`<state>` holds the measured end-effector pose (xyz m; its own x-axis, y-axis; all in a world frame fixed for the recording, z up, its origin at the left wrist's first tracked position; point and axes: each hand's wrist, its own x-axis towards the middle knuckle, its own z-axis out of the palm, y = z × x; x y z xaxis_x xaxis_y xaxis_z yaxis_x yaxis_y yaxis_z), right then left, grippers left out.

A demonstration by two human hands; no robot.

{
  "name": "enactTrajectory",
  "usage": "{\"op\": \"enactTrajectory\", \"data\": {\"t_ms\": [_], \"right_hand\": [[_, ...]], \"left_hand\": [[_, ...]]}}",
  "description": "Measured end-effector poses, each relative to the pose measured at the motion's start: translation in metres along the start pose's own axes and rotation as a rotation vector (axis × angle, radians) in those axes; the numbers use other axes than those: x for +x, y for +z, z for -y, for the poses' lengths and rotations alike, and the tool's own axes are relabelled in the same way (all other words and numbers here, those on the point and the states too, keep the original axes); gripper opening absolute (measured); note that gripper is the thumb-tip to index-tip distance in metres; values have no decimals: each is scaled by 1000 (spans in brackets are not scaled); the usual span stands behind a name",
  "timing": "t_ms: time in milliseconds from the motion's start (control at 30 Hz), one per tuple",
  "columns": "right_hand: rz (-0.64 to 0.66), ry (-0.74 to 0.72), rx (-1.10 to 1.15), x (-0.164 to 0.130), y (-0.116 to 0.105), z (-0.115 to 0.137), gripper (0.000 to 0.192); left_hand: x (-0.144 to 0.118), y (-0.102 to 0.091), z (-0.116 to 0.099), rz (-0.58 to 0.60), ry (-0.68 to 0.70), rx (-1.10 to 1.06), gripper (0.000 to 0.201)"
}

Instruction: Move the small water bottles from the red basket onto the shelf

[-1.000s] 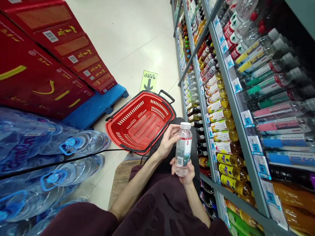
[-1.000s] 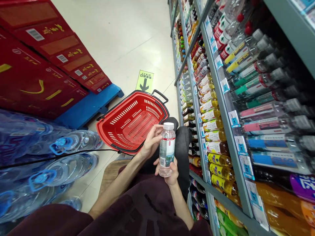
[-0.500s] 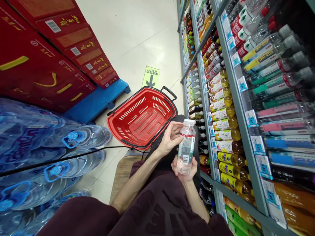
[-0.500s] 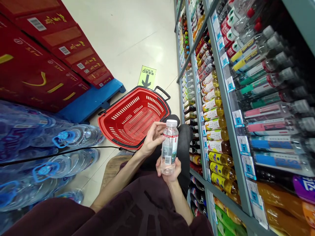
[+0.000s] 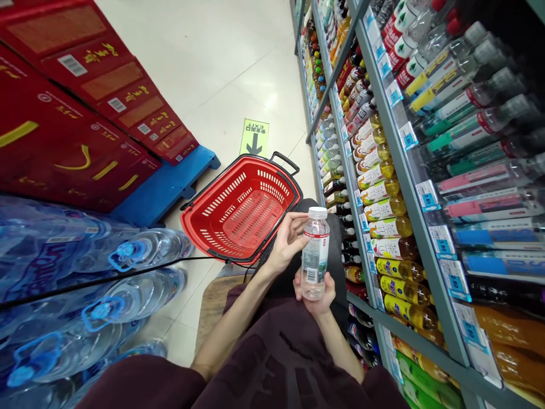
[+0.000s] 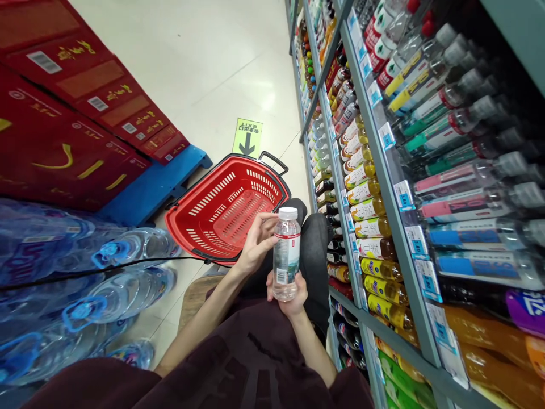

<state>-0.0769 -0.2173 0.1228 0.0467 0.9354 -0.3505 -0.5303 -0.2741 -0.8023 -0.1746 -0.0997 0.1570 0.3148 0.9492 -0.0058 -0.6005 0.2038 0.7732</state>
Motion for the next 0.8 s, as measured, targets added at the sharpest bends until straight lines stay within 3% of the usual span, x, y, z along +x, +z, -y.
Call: {"op": "enactTrajectory", "data": {"t_ms": [100, 233, 500, 800], "right_hand": [[-81, -150, -113, 4, 1, -8, 60], [-224, -333, -354, 13, 0, -19, 65], [-401, -525, -439, 24, -11, -20, 66], [-733, -849, -542, 30, -36, -7, 44]], "left_hand": [[2, 1, 1, -34, -48, 107, 52], [7, 11, -3, -142, -90, 290, 48], [15, 26, -12, -203, -42, 708, 44], [12, 58, -37, 82, 46, 967, 40]]}}
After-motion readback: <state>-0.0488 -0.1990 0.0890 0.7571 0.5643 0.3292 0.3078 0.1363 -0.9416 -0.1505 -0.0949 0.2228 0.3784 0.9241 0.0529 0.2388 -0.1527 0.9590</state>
